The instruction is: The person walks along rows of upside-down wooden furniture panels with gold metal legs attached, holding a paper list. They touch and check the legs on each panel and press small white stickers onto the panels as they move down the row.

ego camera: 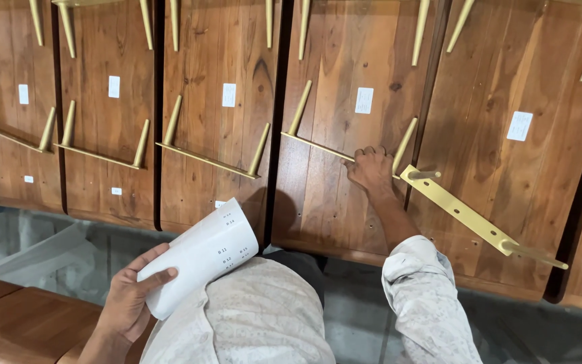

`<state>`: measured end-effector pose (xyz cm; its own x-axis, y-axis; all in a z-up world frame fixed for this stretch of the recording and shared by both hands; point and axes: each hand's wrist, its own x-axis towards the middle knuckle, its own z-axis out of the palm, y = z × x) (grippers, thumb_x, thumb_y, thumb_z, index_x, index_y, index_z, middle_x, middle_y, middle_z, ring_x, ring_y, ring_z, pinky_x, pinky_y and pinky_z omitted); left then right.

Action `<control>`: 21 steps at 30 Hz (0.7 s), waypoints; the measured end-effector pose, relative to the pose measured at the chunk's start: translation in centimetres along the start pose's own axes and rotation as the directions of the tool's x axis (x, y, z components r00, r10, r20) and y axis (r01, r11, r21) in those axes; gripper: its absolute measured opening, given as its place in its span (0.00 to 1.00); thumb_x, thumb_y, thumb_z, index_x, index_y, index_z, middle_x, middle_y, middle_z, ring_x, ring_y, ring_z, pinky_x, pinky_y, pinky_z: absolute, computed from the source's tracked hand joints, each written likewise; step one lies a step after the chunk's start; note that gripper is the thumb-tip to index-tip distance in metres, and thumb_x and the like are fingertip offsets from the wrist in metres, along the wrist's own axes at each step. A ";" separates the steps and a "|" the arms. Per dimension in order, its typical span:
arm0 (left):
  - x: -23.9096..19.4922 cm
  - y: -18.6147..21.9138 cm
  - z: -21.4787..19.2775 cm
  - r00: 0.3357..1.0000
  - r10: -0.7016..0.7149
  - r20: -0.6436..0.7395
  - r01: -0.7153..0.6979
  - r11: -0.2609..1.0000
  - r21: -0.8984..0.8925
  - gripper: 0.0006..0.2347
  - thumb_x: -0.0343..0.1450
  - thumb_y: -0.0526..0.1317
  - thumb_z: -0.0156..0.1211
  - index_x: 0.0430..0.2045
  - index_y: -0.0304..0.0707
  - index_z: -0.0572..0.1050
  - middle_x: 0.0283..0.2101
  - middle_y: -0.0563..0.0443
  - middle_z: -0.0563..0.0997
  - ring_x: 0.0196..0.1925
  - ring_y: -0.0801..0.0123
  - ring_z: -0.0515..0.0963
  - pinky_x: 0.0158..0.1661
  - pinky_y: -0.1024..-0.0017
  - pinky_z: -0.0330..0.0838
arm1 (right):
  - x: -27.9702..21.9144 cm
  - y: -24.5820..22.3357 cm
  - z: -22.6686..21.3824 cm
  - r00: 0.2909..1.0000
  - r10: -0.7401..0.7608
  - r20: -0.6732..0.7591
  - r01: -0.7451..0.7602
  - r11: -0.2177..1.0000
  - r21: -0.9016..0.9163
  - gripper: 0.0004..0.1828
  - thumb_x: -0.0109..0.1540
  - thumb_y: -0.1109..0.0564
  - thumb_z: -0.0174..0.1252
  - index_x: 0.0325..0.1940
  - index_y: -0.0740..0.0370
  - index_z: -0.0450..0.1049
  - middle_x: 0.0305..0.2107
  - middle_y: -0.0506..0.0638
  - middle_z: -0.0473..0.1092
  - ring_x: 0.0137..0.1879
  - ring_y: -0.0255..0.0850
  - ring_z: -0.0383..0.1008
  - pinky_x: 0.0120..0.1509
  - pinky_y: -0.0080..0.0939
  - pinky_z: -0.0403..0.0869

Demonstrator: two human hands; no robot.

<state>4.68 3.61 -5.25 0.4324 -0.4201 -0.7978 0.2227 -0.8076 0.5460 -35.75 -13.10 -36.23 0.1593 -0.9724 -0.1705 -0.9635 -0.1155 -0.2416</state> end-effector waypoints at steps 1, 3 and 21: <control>0.0 0.0 0.1 1.000 0.002 0.007 -0.002 1.000 -0.003 0.27 0.61 0.25 0.66 0.59 0.27 0.72 0.56 0.42 0.81 0.54 0.64 0.81 0.52 0.68 0.77 | 0.0 0.3 0.5 1.000 -0.014 0.002 0.014 1.000 0.007 0.23 0.61 0.37 0.60 0.34 0.60 0.81 0.33 0.56 0.76 0.47 0.55 0.74 0.45 0.58 0.73; -0.1 0.0 0.2 1.000 0.006 0.012 -0.006 1.000 -0.008 0.27 0.61 0.25 0.66 0.59 0.26 0.72 0.56 0.41 0.81 0.54 0.64 0.81 0.52 0.68 0.77 | 0.1 1.1 1.8 1.000 -0.030 0.001 0.030 0.999 0.014 0.23 0.61 0.38 0.60 0.34 0.61 0.80 0.33 0.56 0.76 0.47 0.55 0.74 0.45 0.58 0.73; -0.7 -0.6 1.1 0.996 0.022 0.083 -0.018 0.998 -0.054 0.27 0.61 0.25 0.66 0.58 0.25 0.72 0.54 0.39 0.81 0.51 0.62 0.81 0.50 0.66 0.77 | -0.8 3.8 1.9 0.904 -0.420 0.083 0.390 0.887 0.247 0.31 0.45 0.61 0.61 0.53 0.65 0.66 0.48 0.59 0.66 0.63 0.56 0.65 0.61 0.53 0.73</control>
<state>3.28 3.94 -5.32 0.3633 -0.4707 -0.8040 0.2616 -0.7768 0.5729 -39.15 -12.41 -38.86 0.5666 -0.8134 -0.1320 -0.7394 -0.4311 -0.5171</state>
